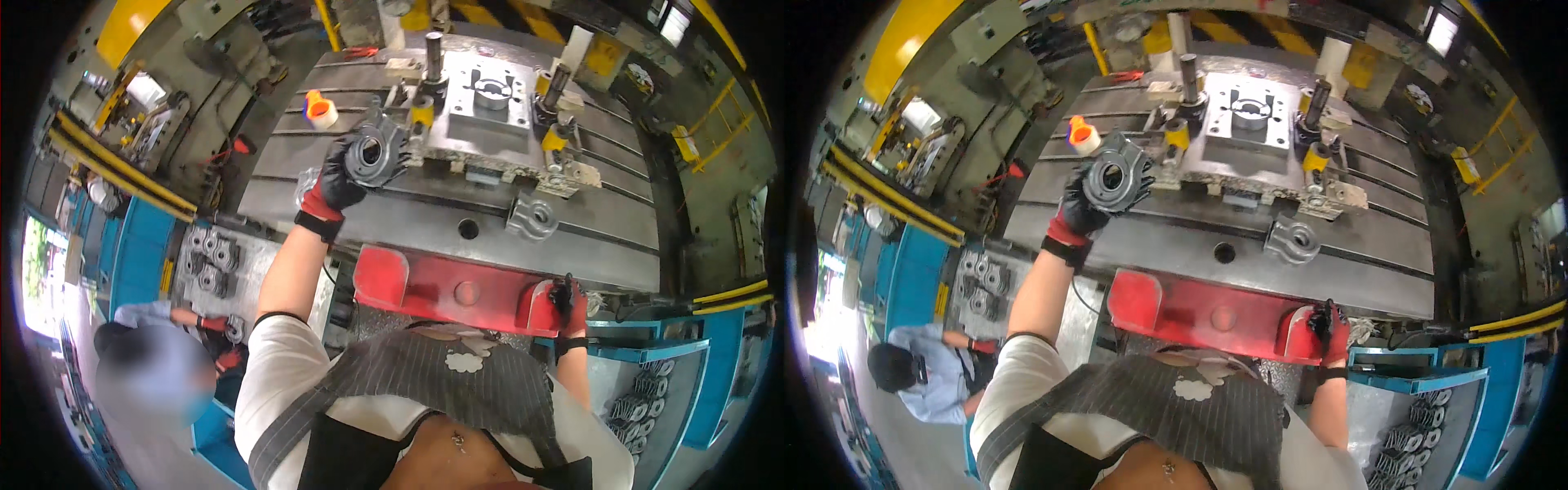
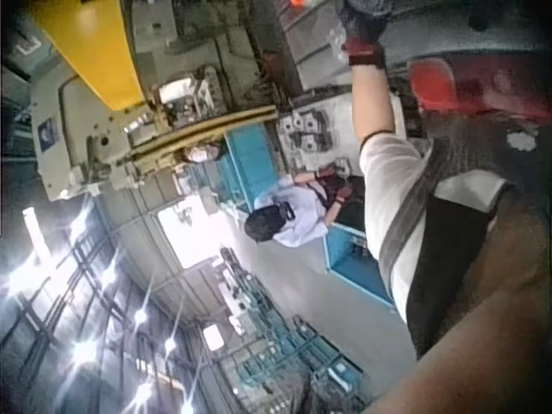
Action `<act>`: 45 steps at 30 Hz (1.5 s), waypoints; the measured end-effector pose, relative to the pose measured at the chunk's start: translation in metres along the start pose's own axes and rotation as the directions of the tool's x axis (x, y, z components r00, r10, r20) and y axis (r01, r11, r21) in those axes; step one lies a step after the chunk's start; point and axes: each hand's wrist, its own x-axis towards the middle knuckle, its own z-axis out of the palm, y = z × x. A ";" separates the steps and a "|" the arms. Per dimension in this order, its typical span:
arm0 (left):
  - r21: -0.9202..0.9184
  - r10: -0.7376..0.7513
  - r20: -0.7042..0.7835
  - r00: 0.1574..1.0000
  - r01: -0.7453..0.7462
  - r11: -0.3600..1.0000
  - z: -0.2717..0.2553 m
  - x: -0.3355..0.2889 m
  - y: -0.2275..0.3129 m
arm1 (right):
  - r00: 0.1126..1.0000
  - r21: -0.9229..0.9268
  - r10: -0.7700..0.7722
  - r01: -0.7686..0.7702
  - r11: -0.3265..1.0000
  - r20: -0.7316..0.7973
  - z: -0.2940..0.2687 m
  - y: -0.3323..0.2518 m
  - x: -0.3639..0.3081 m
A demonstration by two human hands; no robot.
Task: Picking metal components from a bin and placing them onto a press machine bed for processing.
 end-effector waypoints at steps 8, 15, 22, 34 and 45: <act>0.864 0.334 -0.433 0.837 0.491 -0.109 -0.105 -0.021 -0.058 | 0.997 0.057 0.004 -0.009 0.998 0.083 -0.017 0.009 0.014; 0.681 0.336 -0.361 0.870 0.492 -0.542 -0.131 -0.005 -0.075 | 0.815 -0.843 -0.458 0.492 0.220 0.356 -0.041 0.017 0.016; 0.711 0.326 -0.079 0.942 0.282 -0.644 -0.114 -0.020 -0.089 | 0.969 -0.609 -0.078 0.210 0.765 0.236 0.029 -0.020 0.001; 0.861 0.110 -0.031 0.993 0.082 -0.502 -0.088 -0.050 -0.157 | 0.884 -0.833 -0.048 0.418 -0.361 0.464 0.136 -0.041 0.115; 0.903 0.144 0.027 0.989 0.038 -0.428 -0.079 -0.048 -0.153 | 0.810 0.023 -0.250 0.282 0.959 0.530 0.271 -0.128 0.164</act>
